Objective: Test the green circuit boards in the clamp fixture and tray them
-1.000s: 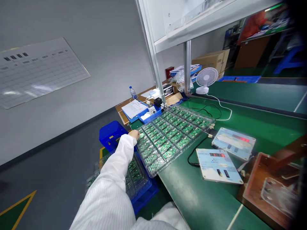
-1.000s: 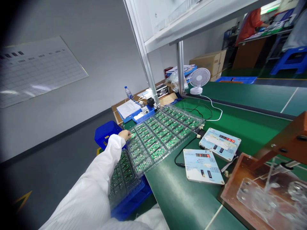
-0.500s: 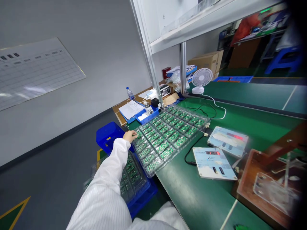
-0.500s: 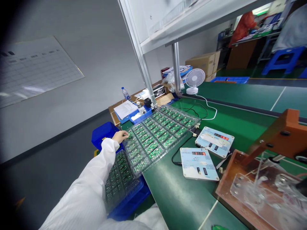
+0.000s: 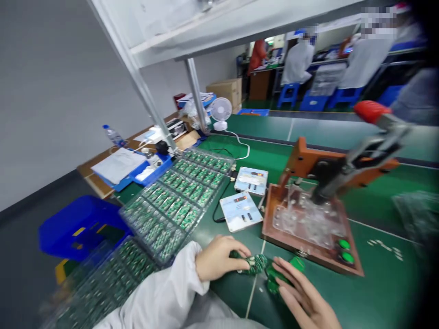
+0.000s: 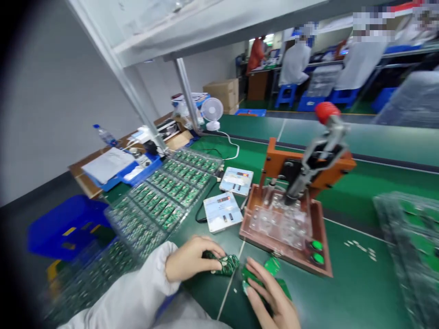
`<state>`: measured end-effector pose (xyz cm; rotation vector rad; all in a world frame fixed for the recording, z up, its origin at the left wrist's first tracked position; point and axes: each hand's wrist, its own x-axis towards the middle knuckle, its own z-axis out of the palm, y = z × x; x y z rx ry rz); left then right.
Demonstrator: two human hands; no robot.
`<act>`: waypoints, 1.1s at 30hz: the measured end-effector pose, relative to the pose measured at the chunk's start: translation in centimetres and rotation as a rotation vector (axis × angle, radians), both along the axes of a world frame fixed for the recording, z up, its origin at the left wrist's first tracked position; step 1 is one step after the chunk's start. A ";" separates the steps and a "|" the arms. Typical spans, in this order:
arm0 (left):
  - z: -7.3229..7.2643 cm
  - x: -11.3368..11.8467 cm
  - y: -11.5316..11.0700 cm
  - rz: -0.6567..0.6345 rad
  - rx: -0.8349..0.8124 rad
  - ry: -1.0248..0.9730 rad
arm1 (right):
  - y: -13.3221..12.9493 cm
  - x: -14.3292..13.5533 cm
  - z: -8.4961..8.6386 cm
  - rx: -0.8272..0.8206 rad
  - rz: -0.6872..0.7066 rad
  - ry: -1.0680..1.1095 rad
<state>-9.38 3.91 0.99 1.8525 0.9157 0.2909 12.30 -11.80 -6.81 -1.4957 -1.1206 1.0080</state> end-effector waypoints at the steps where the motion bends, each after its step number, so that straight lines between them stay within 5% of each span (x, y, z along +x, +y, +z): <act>1: -0.4 1.6 -0.7 -0.040 0.008 0.015 | 0.4 -0.2 0.4 -0.023 -0.005 0.073; 8: -0.2 6.0 -1.7 -0.190 0.047 0.127 | 0.9 -0.5 2.2 -0.011 -0.127 0.131; 24: -0.7 5.4 -1.3 -0.276 -0.067 0.187 | -1.7 0.6 0.3 -0.055 -0.243 0.165; 27: -1.1 4.6 -0.8 -0.209 0.044 0.157 | -2.8 2.5 0.7 0.005 -0.342 -0.007; 30: -2.2 4.2 -0.7 -0.115 0.329 0.121 | -4.3 4.5 0.9 0.088 -0.439 -0.346; 33: -3.6 4.5 -1.4 -0.073 0.591 0.087 | -5.5 5.6 0.4 0.136 -0.385 -0.662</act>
